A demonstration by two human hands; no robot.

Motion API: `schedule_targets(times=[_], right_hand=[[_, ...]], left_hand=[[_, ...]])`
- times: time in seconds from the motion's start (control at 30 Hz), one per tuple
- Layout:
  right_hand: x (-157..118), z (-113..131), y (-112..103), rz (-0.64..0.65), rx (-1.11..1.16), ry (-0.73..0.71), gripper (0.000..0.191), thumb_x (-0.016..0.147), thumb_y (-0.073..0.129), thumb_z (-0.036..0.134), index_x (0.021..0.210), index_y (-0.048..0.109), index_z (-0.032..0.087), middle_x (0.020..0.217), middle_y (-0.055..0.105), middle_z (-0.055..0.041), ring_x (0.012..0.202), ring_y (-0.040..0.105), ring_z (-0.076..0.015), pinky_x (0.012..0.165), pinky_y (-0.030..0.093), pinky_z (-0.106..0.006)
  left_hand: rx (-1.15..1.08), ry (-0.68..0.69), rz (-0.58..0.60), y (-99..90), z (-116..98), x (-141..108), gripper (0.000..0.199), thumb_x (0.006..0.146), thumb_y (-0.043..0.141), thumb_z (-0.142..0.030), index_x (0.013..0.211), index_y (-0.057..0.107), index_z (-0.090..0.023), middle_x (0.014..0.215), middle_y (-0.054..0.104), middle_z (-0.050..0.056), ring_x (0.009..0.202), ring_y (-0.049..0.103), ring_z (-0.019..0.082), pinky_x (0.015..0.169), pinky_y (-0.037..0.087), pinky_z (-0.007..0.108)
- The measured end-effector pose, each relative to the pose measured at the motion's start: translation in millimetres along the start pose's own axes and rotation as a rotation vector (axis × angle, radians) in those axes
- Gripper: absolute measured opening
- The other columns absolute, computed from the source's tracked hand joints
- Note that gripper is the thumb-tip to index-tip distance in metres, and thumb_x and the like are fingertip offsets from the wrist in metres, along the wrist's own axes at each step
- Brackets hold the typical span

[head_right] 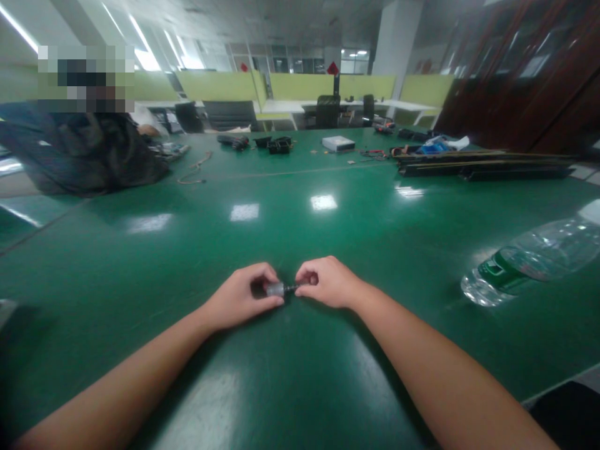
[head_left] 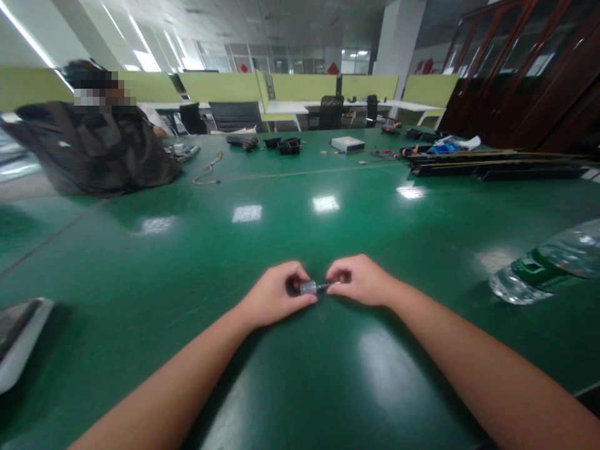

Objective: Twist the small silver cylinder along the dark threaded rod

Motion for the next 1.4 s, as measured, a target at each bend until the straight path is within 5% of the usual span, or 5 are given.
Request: schedule_targets(times=[0.33, 0.67, 1.4], right_hand=[[-2.5, 27.4, 9.5, 0.013, -0.167, -0.2, 0.014, 0.077, 0.075, 0.02, 0.091, 0.074, 0.018, 0.084, 0.07, -0.0024, 0.076, 0.06, -0.014, 0.069, 0.042, -0.024], [-1.5, 23.7, 10.3, -0.011, -0.112, -0.168, 0.011, 0.087, 0.068, 0.027, 0.091, 0.073, 0.018, 0.084, 0.071, -0.0027, 0.076, 0.06, -0.0134, 0.071, 0.043, -0.025], [-2.4, 27.0, 7.6, 0.019, -0.187, -0.224, 0.01, 0.081, 0.07, 0.02, 0.09, 0.075, 0.018, 0.084, 0.07, -0.0037, 0.08, 0.061, -0.0159, 0.074, 0.044, -0.027]], left_hand=[[0.016, 0.032, 0.042, 0.0, -8.7, -0.4, 0.026, 0.076, 0.076, -0.035, 0.092, 0.065, -0.019, 0.084, 0.065, 0.001, 0.077, 0.061, 0.018, 0.069, 0.047, 0.028], [0.016, 0.056, 0.016, -1.5, -6.4, -0.5, 0.02, 0.078, 0.074, -0.031, 0.085, 0.061, -0.018, 0.083, 0.064, 0.001, 0.077, 0.06, 0.017, 0.069, 0.045, 0.027], [0.016, 0.037, 0.005, -2.7, -8.2, -0.2, 0.02, 0.08, 0.073, -0.034, 0.085, 0.062, -0.018, 0.082, 0.065, 0.002, 0.075, 0.06, 0.017, 0.069, 0.046, 0.027]])
Point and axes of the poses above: each hand's wrist, its own x-axis towards the middle knuckle, its own y-axis out of the palm, z = x × y, the point moved 8 cm from there along x, towards the middle knuckle
